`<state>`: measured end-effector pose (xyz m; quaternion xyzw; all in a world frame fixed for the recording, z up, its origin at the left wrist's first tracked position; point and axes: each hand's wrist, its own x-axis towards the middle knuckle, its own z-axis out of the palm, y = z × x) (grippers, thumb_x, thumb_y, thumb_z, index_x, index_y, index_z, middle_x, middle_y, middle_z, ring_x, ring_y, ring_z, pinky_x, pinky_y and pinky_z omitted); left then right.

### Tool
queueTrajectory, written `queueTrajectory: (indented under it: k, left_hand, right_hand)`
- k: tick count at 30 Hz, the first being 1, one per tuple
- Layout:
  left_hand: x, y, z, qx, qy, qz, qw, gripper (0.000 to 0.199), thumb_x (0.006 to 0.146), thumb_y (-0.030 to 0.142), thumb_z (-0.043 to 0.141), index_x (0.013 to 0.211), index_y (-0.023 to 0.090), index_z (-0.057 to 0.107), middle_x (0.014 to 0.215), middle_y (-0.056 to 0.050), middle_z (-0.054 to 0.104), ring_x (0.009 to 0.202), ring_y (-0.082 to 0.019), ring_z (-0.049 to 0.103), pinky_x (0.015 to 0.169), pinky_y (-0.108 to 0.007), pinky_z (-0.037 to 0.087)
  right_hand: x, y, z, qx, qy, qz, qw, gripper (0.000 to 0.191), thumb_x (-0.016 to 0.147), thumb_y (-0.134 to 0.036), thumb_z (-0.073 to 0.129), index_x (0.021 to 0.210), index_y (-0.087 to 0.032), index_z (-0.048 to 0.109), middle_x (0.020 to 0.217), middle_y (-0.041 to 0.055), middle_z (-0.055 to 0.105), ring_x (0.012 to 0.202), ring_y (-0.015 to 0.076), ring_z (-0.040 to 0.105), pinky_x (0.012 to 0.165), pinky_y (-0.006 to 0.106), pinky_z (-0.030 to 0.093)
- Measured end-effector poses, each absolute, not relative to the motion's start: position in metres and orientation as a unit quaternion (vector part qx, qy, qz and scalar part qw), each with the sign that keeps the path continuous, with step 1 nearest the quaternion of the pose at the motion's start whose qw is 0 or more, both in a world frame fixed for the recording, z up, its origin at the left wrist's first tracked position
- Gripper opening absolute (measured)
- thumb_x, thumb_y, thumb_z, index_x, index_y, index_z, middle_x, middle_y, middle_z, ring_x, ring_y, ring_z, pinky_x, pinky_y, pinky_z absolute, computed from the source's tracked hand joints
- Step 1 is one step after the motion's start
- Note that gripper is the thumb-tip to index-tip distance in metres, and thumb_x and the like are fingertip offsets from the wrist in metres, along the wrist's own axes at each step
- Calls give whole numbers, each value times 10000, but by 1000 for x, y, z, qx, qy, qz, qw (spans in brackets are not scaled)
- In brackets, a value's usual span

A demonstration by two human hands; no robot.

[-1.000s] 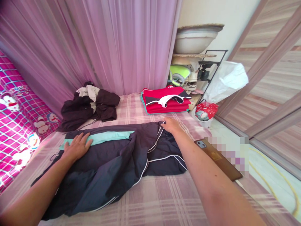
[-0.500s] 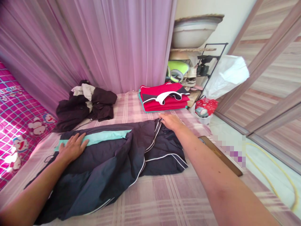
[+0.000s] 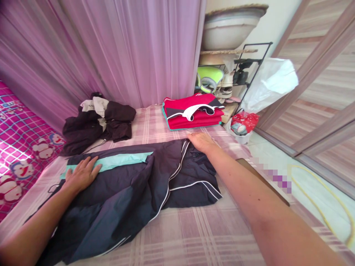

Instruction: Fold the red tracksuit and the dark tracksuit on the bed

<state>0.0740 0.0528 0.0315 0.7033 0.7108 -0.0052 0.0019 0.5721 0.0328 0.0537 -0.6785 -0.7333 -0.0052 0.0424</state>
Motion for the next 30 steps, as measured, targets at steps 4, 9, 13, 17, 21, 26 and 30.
queueTrajectory:
  k: [4, 9, 13, 17, 21, 26, 30]
  left_hand:
    - [74, 53, 32, 703, 711, -10, 4, 664, 949, 515, 218, 1528, 220, 353, 1607, -132, 312, 1474, -359, 260, 1127, -674, 231]
    - [71, 55, 29, 705, 709, -4, -1, 643, 952, 510, 240, 1520, 240, 370, 1599, -124, 333, 1466, -365, 274, 1121, -673, 238]
    - [70, 56, 26, 707, 707, 5, 0, 651, 949, 527, 235, 1515, 240, 383, 1601, -124, 329, 1461, -376, 278, 1122, -678, 231]
    - [71, 55, 28, 705, 709, 4, 6, 662, 945, 539, 215, 1521, 253, 370, 1603, -113, 328, 1472, -358, 265, 1133, -664, 226]
    - [73, 54, 32, 704, 710, -4, 8, 672, 941, 554, 197, 1524, 263, 361, 1611, -103, 312, 1478, -351, 256, 1136, -661, 220]
    - [75, 52, 33, 705, 709, -9, 14, 695, 945, 557, 165, 1537, 234, 332, 1621, -126, 283, 1483, -348, 243, 1134, -668, 213]
    - [74, 55, 33, 709, 705, -1, 17, 686, 948, 533, 202, 1531, 202, 343, 1614, -155, 286, 1479, -366, 248, 1125, -684, 211]
  right_hand:
    - [572, 30, 55, -689, -722, -46, 45, 341, 945, -174, 438, 1168, -204, 694, 1179, 115, 694, 1115, 271, 612, 972, 367, 426]
    - [547, 8, 69, -782, -618, -50, 69, 434, 982, -433, 392, 1009, -212, 766, 1068, 127, 731, 1025, 293, 655, 842, 364, 490]
    - [524, -6, 72, -801, -596, 31, 54, 540, 937, -613, 399, 840, -255, 792, 908, 92, 760, 897, 274, 696, 733, 344, 507]
    - [524, -9, 71, -814, -577, 40, 56, 350, 908, -462, 502, 838, -279, 791, 913, 53, 769, 874, 244, 704, 690, 304, 503]
    - [531, -12, 66, -818, -568, 70, 54, 339, 918, -440, 499, 853, -259, 778, 931, 67, 767, 890, 249, 706, 712, 311, 508]
    - [519, -21, 59, -836, -545, 37, 58, 308, 910, -423, 531, 1072, -231, 710, 1069, 110, 742, 989, 291, 689, 804, 381, 522]
    - [505, -37, 62, -786, -611, -18, 96, 375, 902, -290, 541, 1267, -235, 609, 1207, 104, 695, 1087, 271, 649, 899, 390, 503]
